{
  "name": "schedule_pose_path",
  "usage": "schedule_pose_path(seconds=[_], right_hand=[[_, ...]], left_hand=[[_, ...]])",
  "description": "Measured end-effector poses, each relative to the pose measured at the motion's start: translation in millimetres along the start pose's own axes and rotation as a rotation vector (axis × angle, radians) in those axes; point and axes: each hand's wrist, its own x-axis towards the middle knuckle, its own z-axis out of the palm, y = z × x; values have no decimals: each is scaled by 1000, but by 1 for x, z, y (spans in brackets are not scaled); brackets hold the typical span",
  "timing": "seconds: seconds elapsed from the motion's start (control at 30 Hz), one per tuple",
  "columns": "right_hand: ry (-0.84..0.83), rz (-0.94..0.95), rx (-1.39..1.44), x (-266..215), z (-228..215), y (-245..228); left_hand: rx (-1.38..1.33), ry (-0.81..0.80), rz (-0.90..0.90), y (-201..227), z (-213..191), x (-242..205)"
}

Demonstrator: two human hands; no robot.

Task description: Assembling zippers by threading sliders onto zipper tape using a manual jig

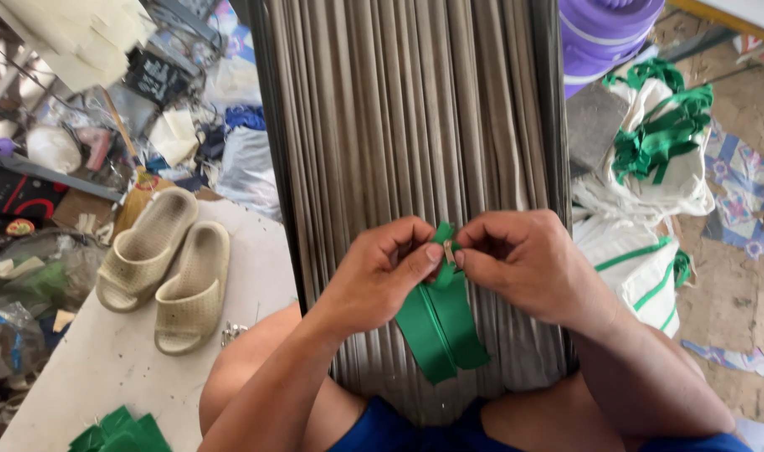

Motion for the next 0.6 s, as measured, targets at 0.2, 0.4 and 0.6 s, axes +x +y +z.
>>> schedule_pose_path(seconds=[0.2,0.4,0.6], right_hand=[[-133,124,88,4,-1,15],[-167,-34,208,11,-2,17],[-11,-123,68,17,1,32]], left_hand=[[78,-40,-30,3,-1,-5],[60,-58,-27,6,0,-2],[-150,36,-50,3,24,2]])
